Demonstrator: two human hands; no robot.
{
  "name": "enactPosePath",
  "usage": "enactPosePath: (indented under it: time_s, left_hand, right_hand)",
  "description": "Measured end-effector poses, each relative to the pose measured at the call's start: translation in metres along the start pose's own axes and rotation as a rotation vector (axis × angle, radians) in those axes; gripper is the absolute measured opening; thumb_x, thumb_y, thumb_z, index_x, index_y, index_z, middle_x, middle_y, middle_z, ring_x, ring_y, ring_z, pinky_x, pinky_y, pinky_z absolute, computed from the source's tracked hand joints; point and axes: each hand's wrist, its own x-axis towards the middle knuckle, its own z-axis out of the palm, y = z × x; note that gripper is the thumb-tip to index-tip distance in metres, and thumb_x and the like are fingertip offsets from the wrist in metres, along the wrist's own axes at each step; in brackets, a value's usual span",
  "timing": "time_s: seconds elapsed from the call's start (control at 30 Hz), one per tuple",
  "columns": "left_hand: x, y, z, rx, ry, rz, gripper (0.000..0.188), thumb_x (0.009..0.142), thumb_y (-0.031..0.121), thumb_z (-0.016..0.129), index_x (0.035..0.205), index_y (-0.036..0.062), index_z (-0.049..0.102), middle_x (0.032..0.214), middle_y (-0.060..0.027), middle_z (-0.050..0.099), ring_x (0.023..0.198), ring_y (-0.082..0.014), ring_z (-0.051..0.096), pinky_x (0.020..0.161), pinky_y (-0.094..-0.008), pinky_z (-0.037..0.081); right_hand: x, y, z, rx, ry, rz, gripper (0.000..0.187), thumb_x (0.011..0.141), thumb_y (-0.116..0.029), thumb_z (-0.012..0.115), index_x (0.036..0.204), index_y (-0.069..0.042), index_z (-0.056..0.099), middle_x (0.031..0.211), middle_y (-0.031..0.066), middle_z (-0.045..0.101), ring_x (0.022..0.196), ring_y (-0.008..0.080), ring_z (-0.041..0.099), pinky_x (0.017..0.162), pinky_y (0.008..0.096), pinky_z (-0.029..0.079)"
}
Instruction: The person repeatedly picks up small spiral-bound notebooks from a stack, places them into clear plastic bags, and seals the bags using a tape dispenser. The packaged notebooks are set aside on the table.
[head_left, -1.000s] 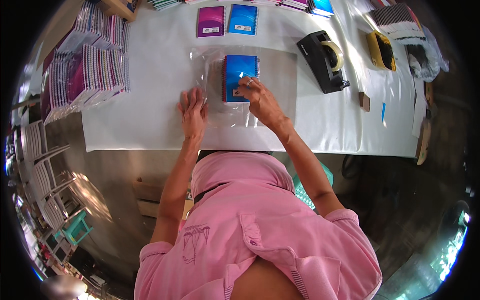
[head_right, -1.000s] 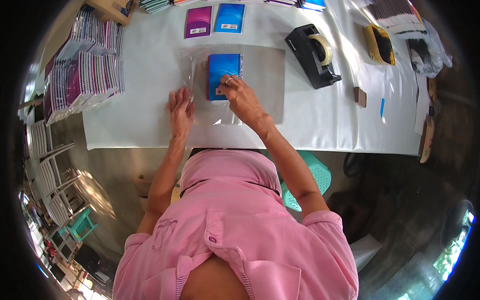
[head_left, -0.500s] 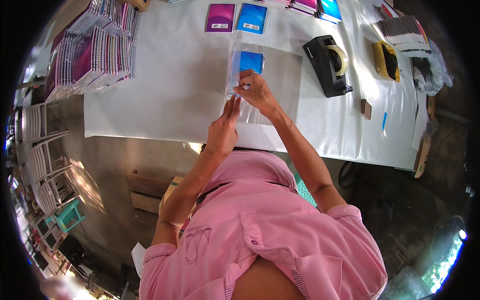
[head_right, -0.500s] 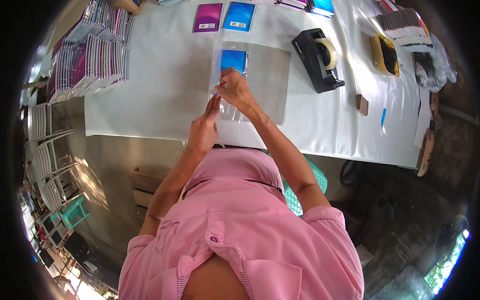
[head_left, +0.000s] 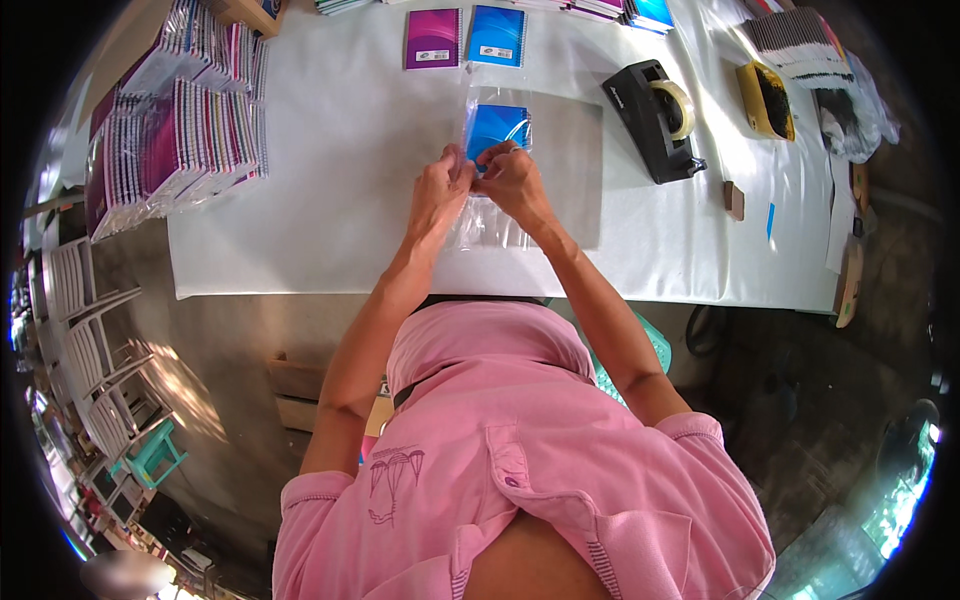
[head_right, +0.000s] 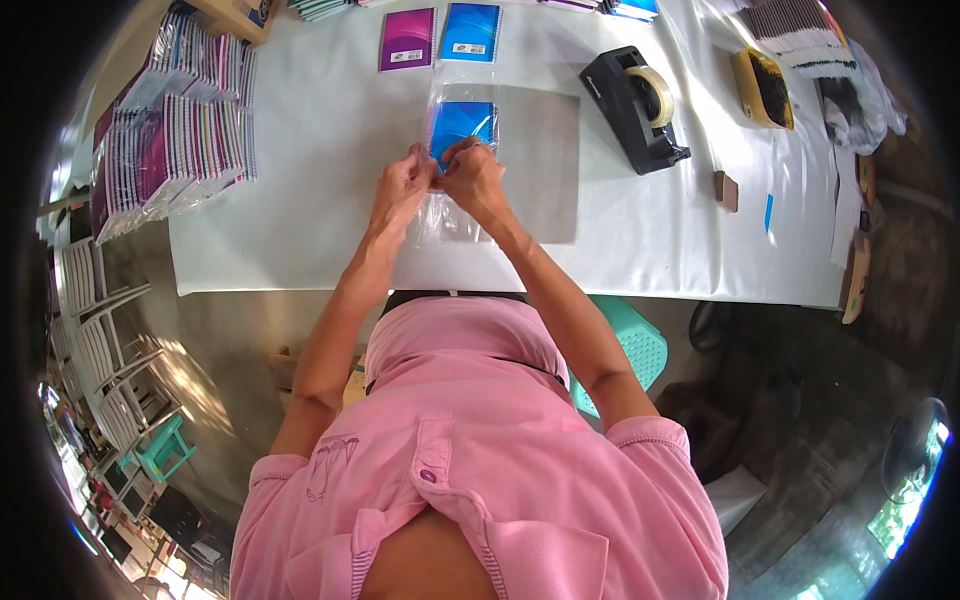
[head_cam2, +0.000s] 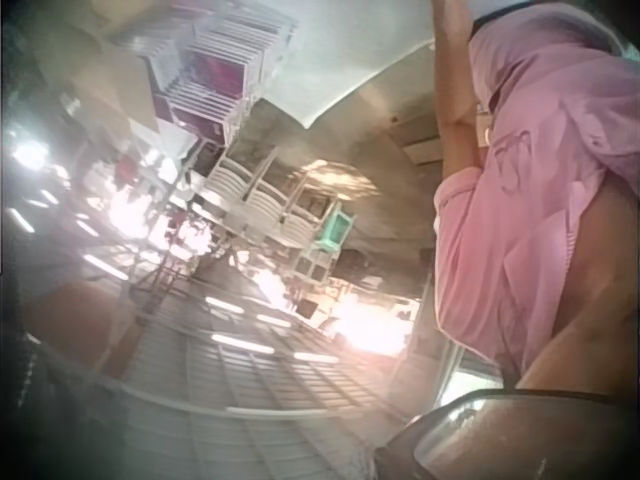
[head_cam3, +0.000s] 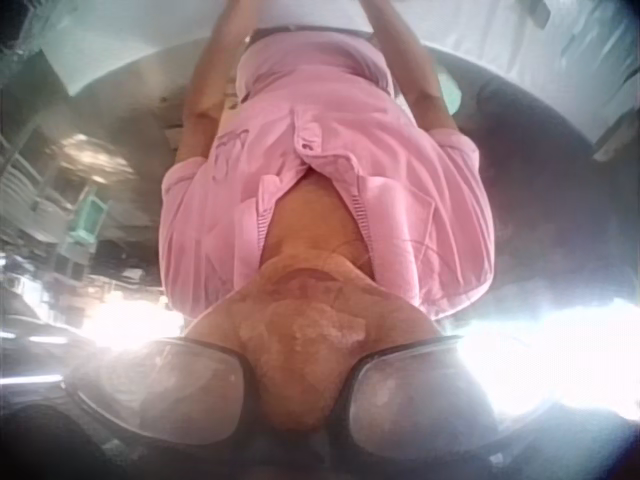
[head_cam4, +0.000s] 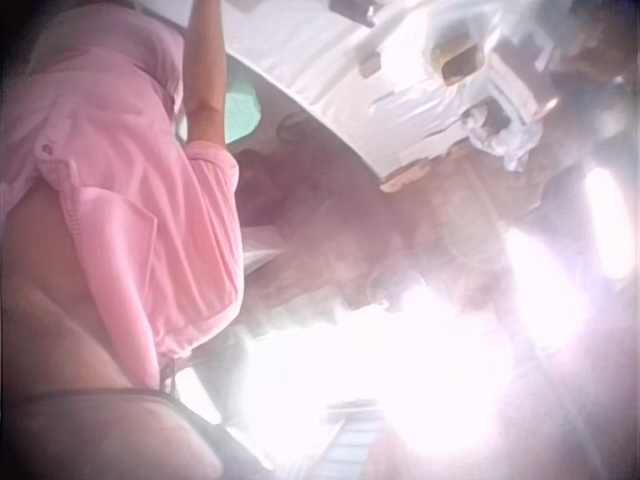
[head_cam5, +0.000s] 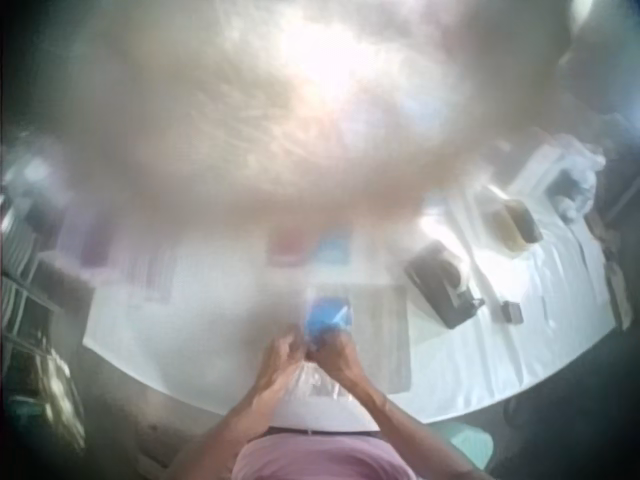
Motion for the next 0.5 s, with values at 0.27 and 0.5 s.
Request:
enactPosePath:
  time_s: [0.27,0.5]
  left_hand:
    - [-0.001,0.001,-0.003,-0.196,-0.006,-0.017,0.036,0.097,0.032,0.052,0.103,-0.0028,0.061,0.078,0.0013,0.055,0.074,-0.0096,0.047,0.070,-0.0258,0.041]
    - [0.009,-0.009,-0.020,-0.126,-0.118,-0.105,0.048,0.097,0.039,0.050,0.120,-0.0020,0.056,0.100,-0.0199,0.067,0.094,-0.0253,0.066,0.080,-0.0347,0.048]
  right_hand:
    - [0.002,0.000,-0.010,0.149,-0.130,0.055,0.025,0.068,-0.016,0.082,0.067,0.002,0.066,0.108,0.0103,0.059,0.099,0.0227,0.057,0.083,0.0338,0.046]
    - [0.005,0.004,-0.011,0.215,-0.127,0.135,0.023,0.068,-0.015,0.081,0.067,0.001,0.066,0.108,0.0088,0.059,0.101,0.0217,0.055,0.083,0.0341,0.045]
